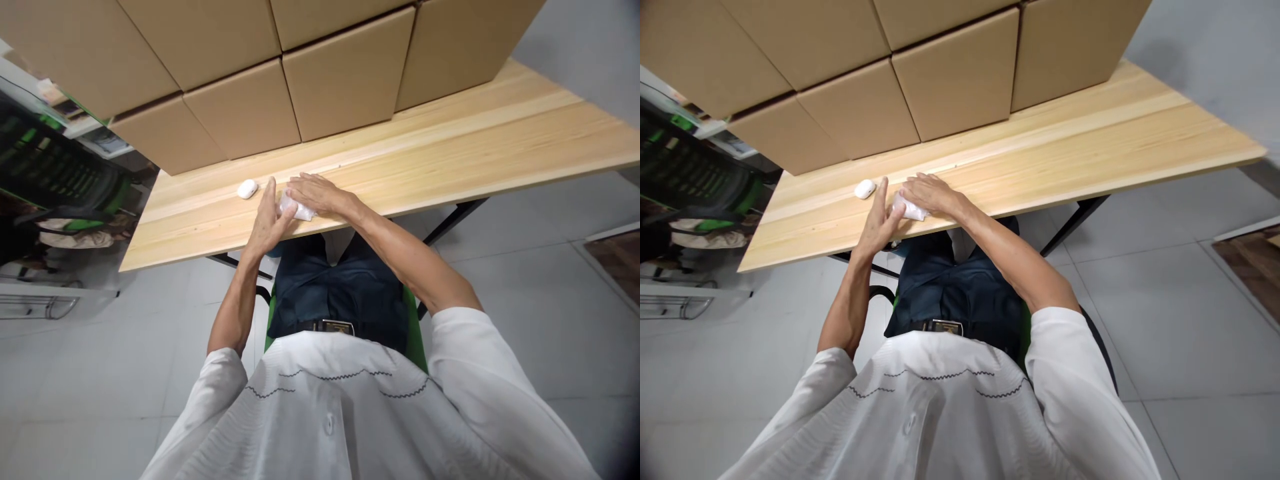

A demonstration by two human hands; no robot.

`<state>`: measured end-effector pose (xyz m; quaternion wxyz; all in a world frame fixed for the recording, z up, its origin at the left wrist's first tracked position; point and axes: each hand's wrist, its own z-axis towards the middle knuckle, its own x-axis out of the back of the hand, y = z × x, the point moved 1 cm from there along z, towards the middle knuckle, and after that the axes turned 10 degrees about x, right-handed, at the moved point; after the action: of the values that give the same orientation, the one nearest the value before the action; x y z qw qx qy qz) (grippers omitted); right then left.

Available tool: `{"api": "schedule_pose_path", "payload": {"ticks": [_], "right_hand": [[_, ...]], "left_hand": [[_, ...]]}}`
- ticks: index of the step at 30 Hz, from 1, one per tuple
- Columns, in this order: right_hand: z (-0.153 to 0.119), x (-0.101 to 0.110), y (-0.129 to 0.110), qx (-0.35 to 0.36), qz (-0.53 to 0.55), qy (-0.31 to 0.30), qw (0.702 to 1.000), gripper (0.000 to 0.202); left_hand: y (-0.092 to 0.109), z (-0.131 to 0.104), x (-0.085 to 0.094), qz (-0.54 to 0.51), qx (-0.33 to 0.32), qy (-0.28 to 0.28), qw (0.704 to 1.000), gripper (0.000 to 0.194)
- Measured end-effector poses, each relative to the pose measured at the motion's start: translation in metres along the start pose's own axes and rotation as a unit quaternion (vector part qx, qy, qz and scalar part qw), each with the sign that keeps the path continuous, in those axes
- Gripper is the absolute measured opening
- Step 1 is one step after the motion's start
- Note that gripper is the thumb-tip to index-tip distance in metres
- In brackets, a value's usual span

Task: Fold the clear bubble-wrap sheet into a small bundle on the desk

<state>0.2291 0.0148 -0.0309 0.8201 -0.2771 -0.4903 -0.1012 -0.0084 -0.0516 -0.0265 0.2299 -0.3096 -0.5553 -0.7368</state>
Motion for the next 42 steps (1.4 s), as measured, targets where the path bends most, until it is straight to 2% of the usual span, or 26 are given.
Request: {"api": "schedule_pose_path", "payload": {"ticks": [3,6,8,11,13,15,17,21,26,32,37,39,42], "right_hand": [[0.004,0.002,-0.003,-0.058,-0.016,-0.034,0.998,0.062],[0.005,0.002,-0.001,-0.053,0.031,-0.028,0.998,0.054],[0.0,0.003,0.006,-0.046,0.076,-0.012,0.996,0.062],[-0.018,0.008,0.018,-0.074,0.124,0.025,0.989,0.085],[-0.035,0.016,0.022,-0.098,0.138,0.084,0.982,0.099],[-0.052,0.025,0.02,-0.102,0.137,0.131,0.977,0.108],[-0.065,0.03,0.013,-0.099,0.128,0.148,0.976,0.113],[-0.079,0.022,-0.012,-0.068,0.099,0.128,0.985,0.116],[-0.081,0.007,-0.032,-0.02,0.079,0.071,0.994,0.104],[-0.077,0.007,-0.021,-0.025,0.08,0.064,0.994,0.098],[-0.081,0.01,-0.016,-0.03,0.088,0.087,0.992,0.116],[-0.085,0.014,-0.015,-0.04,0.087,0.113,0.989,0.117],[-0.091,0.022,-0.01,-0.088,0.084,0.177,0.977,0.113]], "left_hand": [[0.011,0.009,0.005,-0.029,-0.024,-0.053,0.998,0.126],[0.012,0.018,0.0,-0.001,-0.063,-0.107,0.992,0.13],[0.007,0.021,-0.005,0.024,-0.088,-0.117,0.989,0.131],[-0.004,0.021,-0.009,0.039,-0.092,-0.107,0.989,0.124],[-0.009,0.02,-0.01,0.04,-0.082,-0.1,0.991,0.123],[-0.011,0.018,-0.011,0.043,-0.072,-0.094,0.992,0.125],[-0.01,0.017,-0.013,0.05,-0.064,-0.088,0.993,0.128],[-0.005,0.013,-0.018,0.067,-0.038,-0.06,0.995,0.134],[-0.001,0.007,-0.024,0.072,-0.008,-0.041,0.997,0.129],[0.0,0.0,-0.024,0.009,0.018,-0.04,0.999,0.116],[-0.005,-0.005,-0.02,-0.048,0.017,-0.06,0.997,0.112],[-0.01,-0.005,-0.016,-0.105,0.037,-0.036,0.993,0.11],[-0.018,-0.003,-0.008,-0.205,0.085,0.074,0.972,0.099]]}}
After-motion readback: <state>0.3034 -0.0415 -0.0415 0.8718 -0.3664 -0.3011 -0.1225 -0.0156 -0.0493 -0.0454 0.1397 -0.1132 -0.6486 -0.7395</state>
